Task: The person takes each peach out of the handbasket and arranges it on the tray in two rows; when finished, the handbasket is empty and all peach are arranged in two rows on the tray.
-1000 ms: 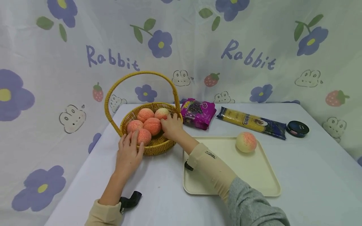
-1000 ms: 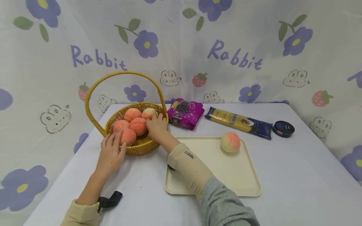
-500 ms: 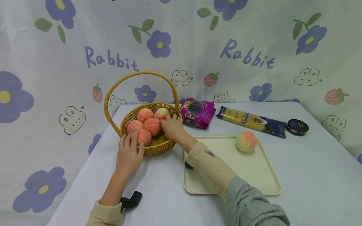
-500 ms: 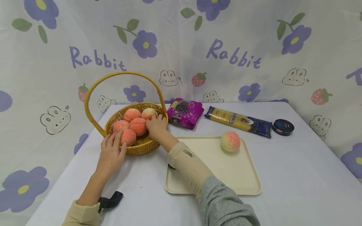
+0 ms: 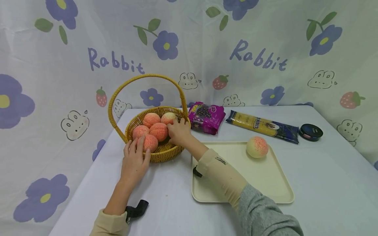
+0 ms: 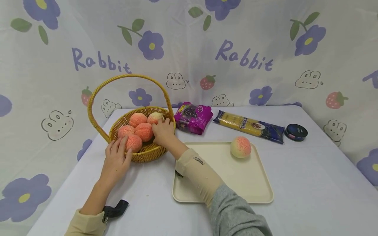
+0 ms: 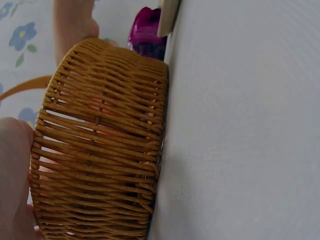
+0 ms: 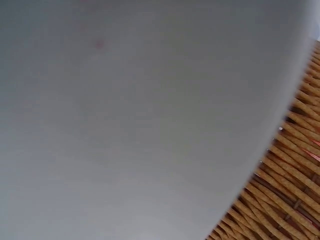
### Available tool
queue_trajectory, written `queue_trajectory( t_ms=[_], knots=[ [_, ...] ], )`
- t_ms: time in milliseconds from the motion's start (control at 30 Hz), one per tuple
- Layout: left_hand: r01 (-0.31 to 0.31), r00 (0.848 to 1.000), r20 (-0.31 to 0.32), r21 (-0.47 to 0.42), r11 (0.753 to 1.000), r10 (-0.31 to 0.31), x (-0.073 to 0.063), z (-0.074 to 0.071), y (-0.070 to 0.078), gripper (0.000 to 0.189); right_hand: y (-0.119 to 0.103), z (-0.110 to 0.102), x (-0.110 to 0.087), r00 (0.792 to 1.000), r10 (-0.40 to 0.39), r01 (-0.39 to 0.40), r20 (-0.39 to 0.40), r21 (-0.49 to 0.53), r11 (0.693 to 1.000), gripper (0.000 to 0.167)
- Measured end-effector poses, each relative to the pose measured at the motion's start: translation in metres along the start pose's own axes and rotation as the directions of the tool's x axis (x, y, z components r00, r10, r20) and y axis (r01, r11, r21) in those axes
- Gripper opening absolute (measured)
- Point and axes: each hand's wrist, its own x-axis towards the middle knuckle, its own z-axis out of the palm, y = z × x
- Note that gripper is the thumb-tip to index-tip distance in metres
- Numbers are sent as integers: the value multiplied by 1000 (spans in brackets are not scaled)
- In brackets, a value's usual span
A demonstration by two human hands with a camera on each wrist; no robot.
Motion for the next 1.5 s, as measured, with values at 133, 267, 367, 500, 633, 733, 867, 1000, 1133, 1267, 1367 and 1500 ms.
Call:
queue_trajectory(
  t_ms=[133,267,367,500,633,733,867,1000,1133,1267,1367,1500],
  knots=[
    [3,1000,8,-4,1000,-3,-1,0,0,54,0,-1,-1,1000,-3,3,-9,-5,1000,61],
    [5,1000,24,-4,1000,-5,-1,0,2,54,2,-2,-2,999,5,-5,-45,-16,1000,65],
    [2,1000,29,-1,1000,-2,-1,0,2,53,3,-3,-3,996,7,-8,-85,-12,1000,64],
    [2,1000,30,4,1000,-2,-1,0,2,52,4,-4,-6,992,-9,9,-124,2,1000,60],
    [5,1000,27,7,1000,-5,-2,1,1,51,5,-4,-8,989,-22,23,-146,7,1000,58],
    [3,1000,27,6,1000,-3,-3,1,1,52,6,-3,-9,987,-24,28,-160,19,999,57],
    [-4,1000,27,8,1000,4,-2,1,1,52,8,-3,-9,985,-26,34,-173,47,998,55],
    [-14,1000,21,12,1000,14,-1,1,0,51,9,-3,-10,982,-33,49,-189,80,996,54],
    [-15,1000,23,15,1000,15,-1,0,0,51,11,-3,-11,980,-37,62,-197,123,990,53],
    [-10,1000,30,9,1000,10,-1,-1,1,52,12,-4,-13,977,-38,72,-211,156,985,49],
    [-6,999,33,7,1000,6,0,-1,1,52,13,-5,-15,973,-43,81,-227,159,984,46],
    [-3,999,36,15,1000,2,0,-1,1,51,13,-5,-16,966,-63,104,-250,155,982,46]
  ],
)
